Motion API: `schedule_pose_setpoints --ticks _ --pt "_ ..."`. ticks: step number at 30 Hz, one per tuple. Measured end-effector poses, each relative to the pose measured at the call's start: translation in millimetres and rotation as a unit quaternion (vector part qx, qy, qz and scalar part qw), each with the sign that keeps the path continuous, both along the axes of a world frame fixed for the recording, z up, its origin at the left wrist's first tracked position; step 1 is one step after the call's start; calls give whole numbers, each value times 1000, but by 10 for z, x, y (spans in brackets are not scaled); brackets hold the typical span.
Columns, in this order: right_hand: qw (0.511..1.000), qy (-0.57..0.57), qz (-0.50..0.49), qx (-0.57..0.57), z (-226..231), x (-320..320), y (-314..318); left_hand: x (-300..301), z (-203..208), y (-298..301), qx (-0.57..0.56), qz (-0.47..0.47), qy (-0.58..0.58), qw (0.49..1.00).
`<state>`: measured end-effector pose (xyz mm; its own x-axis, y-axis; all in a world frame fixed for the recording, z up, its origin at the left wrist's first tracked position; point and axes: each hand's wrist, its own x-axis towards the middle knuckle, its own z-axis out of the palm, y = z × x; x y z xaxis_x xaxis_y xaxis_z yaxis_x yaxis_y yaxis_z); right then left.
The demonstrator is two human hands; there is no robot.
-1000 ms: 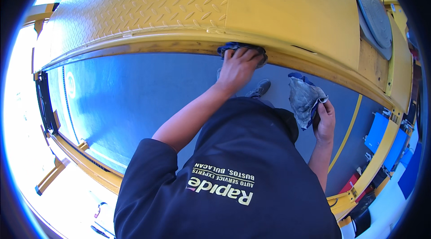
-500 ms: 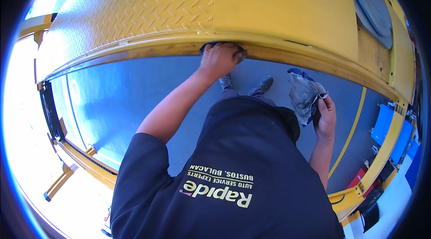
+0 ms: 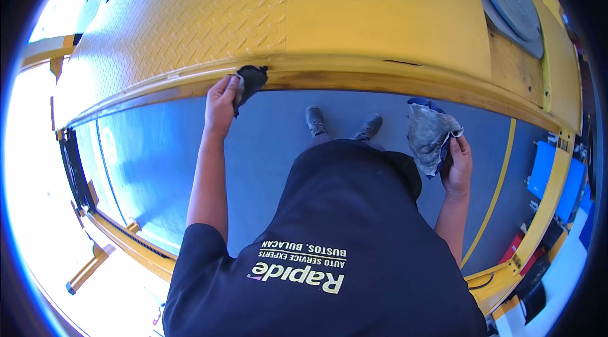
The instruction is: The person wipes a large yellow metal structure with two cloths, moving along its edges and flat surfaces. They alternate between the left and right hand, cleaning different sections of the structure in a workshop setting.
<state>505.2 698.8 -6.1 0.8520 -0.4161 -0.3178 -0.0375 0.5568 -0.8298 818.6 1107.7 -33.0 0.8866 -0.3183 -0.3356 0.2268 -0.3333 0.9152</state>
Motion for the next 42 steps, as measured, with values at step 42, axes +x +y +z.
schedule_pose_setpoints --ticks 42 --pt "966 -48 -248 51 -708 963 -12 -909 -45 658 -553 77 259 788"
